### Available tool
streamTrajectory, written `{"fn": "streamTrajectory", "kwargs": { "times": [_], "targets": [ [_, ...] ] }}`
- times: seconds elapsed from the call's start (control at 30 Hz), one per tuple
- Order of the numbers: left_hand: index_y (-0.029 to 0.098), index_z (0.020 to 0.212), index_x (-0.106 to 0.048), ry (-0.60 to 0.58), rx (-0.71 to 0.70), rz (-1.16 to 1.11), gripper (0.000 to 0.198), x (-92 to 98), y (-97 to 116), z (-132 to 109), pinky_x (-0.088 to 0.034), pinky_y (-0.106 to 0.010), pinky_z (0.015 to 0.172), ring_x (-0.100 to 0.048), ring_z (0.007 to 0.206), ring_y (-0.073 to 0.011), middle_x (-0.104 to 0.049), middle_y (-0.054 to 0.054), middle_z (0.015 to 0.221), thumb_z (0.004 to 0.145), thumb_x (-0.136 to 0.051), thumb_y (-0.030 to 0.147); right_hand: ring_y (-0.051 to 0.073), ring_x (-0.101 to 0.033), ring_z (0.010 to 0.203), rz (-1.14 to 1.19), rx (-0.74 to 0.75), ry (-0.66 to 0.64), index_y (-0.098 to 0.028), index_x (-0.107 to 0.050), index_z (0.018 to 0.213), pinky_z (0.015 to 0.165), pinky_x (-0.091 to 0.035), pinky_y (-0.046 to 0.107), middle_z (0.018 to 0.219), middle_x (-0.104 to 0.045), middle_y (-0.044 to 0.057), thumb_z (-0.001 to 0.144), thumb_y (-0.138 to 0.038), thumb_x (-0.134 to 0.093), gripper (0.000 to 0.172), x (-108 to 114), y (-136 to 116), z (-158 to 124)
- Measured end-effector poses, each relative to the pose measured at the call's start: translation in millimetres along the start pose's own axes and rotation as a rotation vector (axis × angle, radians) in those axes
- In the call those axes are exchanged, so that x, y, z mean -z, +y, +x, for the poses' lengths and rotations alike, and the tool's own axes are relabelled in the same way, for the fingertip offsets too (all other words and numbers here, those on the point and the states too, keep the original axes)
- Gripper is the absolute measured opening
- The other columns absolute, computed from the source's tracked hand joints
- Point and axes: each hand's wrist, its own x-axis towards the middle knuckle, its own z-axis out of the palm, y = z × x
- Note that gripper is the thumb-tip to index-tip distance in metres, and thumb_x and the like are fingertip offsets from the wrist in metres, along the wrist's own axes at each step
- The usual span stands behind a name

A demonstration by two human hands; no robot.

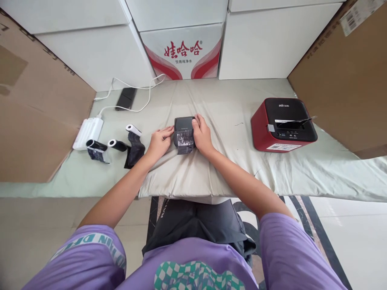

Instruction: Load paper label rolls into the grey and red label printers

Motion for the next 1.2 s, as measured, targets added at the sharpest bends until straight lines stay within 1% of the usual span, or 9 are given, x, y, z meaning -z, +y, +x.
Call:
{"fn": "streamTrajectory", "kwargs": {
  "times": [0.17, 0.27, 0.4, 0.5, 0.63, 0.73, 0.83, 1.0, 1.2],
  "targets": [
    [0.031, 0.123, -0.084, -0.015, -0.014, 0.034, 0.06, 1.4, 1, 0, -0.029, -0.064, 0.133, -0.062, 0.148, -0.0286, -0.071, -0.005, 0.148, 0.086, -0.05, -0.001, 0.032, -0.05, 0.157, 0.0, 0.017, 0.002, -0.023, -0.063, 0.147, 0.137, -0.031, 0.051, 0.159, -0.062, 0.014, 0.09, -0.091, -0.051, 0.089, -1, 3, 1],
    [0.032, 0.122, -0.084, -0.011, -0.02, 0.035, 0.059, 1.8, 1, -1, -0.029, -0.064, 0.133, -0.062, 0.147, -0.028, -0.071, -0.004, 0.147, 0.086, -0.05, -0.001, 0.031, -0.051, 0.155, 0.002, 0.035, 0.012, -0.026, -0.064, 0.144, 0.136, -0.032, 0.051, 0.158, -0.063, 0.013, 0.09, -0.09, -0.052, 0.085, -2, 5, 2],
    [0.032, 0.122, -0.084, -0.004, -0.02, 0.026, 0.058, 0.5, 2, -1, -0.027, -0.065, 0.134, -0.061, 0.148, -0.0279, -0.072, -0.004, 0.146, 0.086, -0.05, 0.0, 0.031, -0.056, 0.15, 0.004, 0.044, 0.042, -0.026, -0.066, 0.137, 0.133, -0.036, 0.05, 0.152, -0.066, 0.013, 0.091, -0.088, -0.052, 0.079, -3, 4, 1],
    [0.031, 0.12, -0.085, 0.028, -0.006, -0.014, 0.057, -1.3, 1, 0, -0.03, -0.061, 0.135, -0.062, 0.147, -0.0263, -0.072, -0.004, 0.145, 0.087, -0.05, 0.0, 0.029, -0.059, 0.143, 0.006, 0.059, 0.046, -0.027, -0.066, 0.131, 0.129, -0.04, 0.047, 0.146, -0.069, 0.01, 0.094, -0.084, -0.051, 0.07, -2, 3, -1],
    [0.028, 0.113, -0.087, 0.078, 0.012, -0.114, 0.051, -1.9, -2, 4, -0.04, -0.051, 0.132, -0.068, 0.141, -0.0238, -0.075, -0.003, 0.141, 0.088, -0.051, 0.002, 0.027, -0.062, 0.133, 0.007, 0.067, 0.077, -0.028, -0.064, 0.126, 0.123, -0.045, 0.045, 0.136, -0.069, 0.009, 0.098, -0.076, -0.05, 0.057, -1, 5, -3],
    [0.027, 0.109, -0.088, 0.101, 0.019, -0.141, 0.048, -0.7, -3, 7, -0.043, -0.051, 0.13, -0.071, 0.136, -0.0247, -0.076, -0.003, 0.138, 0.088, -0.053, 0.001, 0.026, -0.064, 0.125, 0.032, 0.072, 0.131, -0.027, -0.062, 0.119, 0.116, -0.049, 0.044, 0.128, -0.068, 0.009, 0.1, -0.069, -0.049, 0.048, 0, 5, -4],
    [0.026, 0.108, -0.088, 0.114, 0.022, -0.144, 0.048, 0.8, -3, 7, -0.043, -0.049, 0.131, -0.071, 0.136, -0.0246, -0.077, -0.002, 0.138, 0.087, -0.053, 0.0, 0.025, -0.066, 0.118, 0.047, 0.111, 0.142, -0.027, -0.061, 0.113, 0.109, -0.053, 0.041, 0.119, -0.069, 0.007, 0.102, -0.065, -0.048, 0.041, 0, 3, -7],
    [0.025, 0.112, -0.087, 0.115, 0.029, -0.175, 0.049, 1.7, -3, 7, -0.048, -0.044, 0.128, -0.069, 0.139, -0.0236, -0.074, -0.001, 0.143, 0.086, -0.052, 0.002, 0.023, -0.067, 0.112, 0.03, 0.134, 0.152, -0.027, -0.062, 0.105, 0.103, -0.055, 0.038, 0.113, -0.071, 0.006, 0.104, -0.064, -0.047, 0.04, 0, -2, -10],
    [0.024, 0.113, -0.087, 0.118, 0.037, -0.203, 0.048, 2.2, -5, 7, -0.046, -0.043, 0.13, -0.067, 0.14, -0.0233, -0.075, 0.0, 0.143, 0.086, -0.052, 0.005, 0.025, -0.067, 0.116, 0.044, 0.139, 0.136, -0.027, -0.068, 0.106, 0.106, -0.055, 0.041, 0.116, -0.075, 0.006, 0.104, -0.064, -0.047, 0.042, 4, -9, -12]
  ]
}}
